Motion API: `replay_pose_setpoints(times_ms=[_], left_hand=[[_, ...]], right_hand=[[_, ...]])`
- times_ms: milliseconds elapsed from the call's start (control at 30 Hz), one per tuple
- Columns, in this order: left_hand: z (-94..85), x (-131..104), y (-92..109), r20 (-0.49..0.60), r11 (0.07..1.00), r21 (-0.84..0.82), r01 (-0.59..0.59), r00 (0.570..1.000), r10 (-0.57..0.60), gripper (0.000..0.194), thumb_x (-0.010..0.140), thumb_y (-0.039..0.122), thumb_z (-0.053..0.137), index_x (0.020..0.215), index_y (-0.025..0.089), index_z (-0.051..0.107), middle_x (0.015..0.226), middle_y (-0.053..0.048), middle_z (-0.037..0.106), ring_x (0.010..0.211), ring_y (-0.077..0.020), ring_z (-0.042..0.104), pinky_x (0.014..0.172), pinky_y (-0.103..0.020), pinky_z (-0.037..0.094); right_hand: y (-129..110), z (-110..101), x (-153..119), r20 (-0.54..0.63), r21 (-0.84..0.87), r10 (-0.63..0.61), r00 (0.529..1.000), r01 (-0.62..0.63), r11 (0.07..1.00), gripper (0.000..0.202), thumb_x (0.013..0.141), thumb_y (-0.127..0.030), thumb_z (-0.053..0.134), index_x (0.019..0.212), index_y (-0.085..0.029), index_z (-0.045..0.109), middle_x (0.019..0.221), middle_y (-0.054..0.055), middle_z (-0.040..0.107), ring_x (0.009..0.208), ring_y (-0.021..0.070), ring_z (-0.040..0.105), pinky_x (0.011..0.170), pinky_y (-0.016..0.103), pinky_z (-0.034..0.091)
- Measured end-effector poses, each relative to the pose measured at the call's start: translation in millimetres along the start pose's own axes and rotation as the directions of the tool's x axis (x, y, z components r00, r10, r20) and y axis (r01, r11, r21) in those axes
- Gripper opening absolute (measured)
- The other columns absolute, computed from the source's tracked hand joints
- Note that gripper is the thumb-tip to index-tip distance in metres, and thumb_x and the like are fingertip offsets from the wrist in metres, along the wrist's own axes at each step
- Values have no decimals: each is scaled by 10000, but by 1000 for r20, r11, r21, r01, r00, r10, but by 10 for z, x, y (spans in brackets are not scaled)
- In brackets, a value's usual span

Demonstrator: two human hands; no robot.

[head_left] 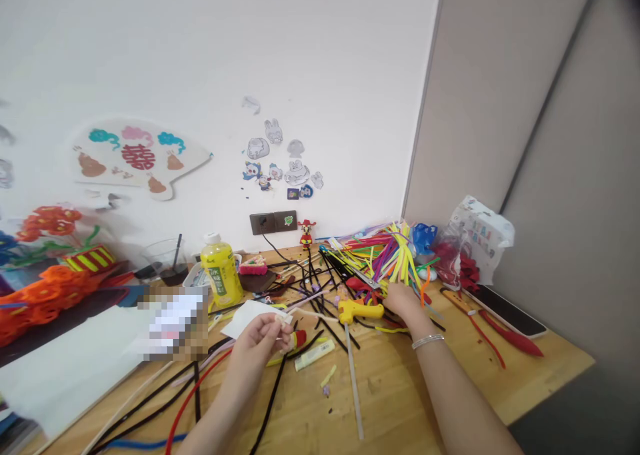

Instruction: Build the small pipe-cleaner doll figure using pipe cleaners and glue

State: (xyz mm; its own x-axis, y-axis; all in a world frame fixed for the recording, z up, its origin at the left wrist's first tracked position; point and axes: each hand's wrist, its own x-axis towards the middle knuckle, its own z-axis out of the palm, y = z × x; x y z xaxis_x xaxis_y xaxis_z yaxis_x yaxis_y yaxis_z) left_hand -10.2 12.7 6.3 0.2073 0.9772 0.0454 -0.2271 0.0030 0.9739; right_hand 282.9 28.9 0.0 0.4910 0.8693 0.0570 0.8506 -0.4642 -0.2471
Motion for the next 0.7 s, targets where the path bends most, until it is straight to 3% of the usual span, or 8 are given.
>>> replay_pose_setpoints(times_ms=[133, 300, 400, 467, 500, 567, 633, 700], left_hand=[[2, 0, 20, -21, 999, -36, -5, 1000, 4, 364, 584, 419, 717, 746, 175, 500, 608, 15, 667, 531, -121, 593, 537, -235, 471], [-76, 53, -35, -64, 997, -52, -57, 996, 54, 378, 567, 415, 729, 752, 180, 498, 585, 4, 675, 503, -121, 577, 509, -235, 476], [-142, 96, -71, -85, 994, -56, -96, 992, 91, 355, 594, 411, 716, 753, 182, 496, 600, -3, 680, 525, -120, 576, 527, -239, 483], [-173, 118, -81, -102, 991, -61, -122, 988, 115, 351, 604, 407, 713, 761, 186, 491, 603, 0, 678, 533, -119, 573, 532, -239, 483], [-182, 124, -80, -108, 989, -64, -135, 986, 127, 350, 607, 405, 713, 767, 187, 489, 605, 2, 677, 537, -120, 572, 532, -239, 481], [-189, 129, -68, -122, 983, -75, -168, 980, 158, 344, 616, 397, 710, 778, 190, 488, 609, 6, 673, 540, -121, 573, 534, -239, 475], [-188, 121, -42, -141, 971, -94, -219, 969, 205, 321, 637, 383, 701, 789, 195, 491, 612, 16, 665, 537, -114, 568, 539, -232, 464], [-190, 104, -3, -161, 951, -118, -287, 950, 267, 288, 661, 361, 689, 800, 203, 493, 602, 34, 648, 527, -100, 552, 545, -219, 448]], right_hand=[[33, 144, 63, -28, -14, 52, 998, -53, 999, 276, 656, -154, 613, 929, -114, 594, 903, 180, 640, 839, 288, 623, 632, 320, 445], [-82, 58, -18, -247, -16, 18, 969, -22, 1000, 455, 687, -120, 579, 1122, -67, 457, 970, 189, 601, 967, 282, 560, 745, 311, 417], [-85, -73, -44, -444, 41, -25, 896, 48, 998, 540, 720, -171, 574, 1215, -69, 383, 1017, 194, 574, 1005, 294, 517, 820, 353, 385], [-102, -136, -55, -566, 172, -67, 821, 197, 965, 499, 753, -212, 536, 1221, -111, 399, 1052, 170, 564, 1014, 284, 508, 851, 374, 376], [-129, -150, -71, -601, 262, -91, 794, 303, 916, 462, 769, -219, 505, 1215, -141, 412, 1082, 149, 555, 1023, 268, 505, 859, 370, 378], [-230, -142, -148, -589, 459, -167, 790, 498, 736, 425, 787, -229, 456, 1208, -190, 417, 1109, 102, 545, 1003, 223, 520, 841, 335, 403], [-376, -99, -300, -484, 628, -279, 829, 551, 549, 448, 767, -270, 491, 1203, -206, 408, 1022, 70, 570, 872, 190, 564, 738, 293, 446], [-528, -56, -513, -317, 701, -435, 843, 517, 492, 460, 738, -271, 535, 1180, -221, 420, 878, 28, 580, 693, 153, 562, 621, 255, 444]])
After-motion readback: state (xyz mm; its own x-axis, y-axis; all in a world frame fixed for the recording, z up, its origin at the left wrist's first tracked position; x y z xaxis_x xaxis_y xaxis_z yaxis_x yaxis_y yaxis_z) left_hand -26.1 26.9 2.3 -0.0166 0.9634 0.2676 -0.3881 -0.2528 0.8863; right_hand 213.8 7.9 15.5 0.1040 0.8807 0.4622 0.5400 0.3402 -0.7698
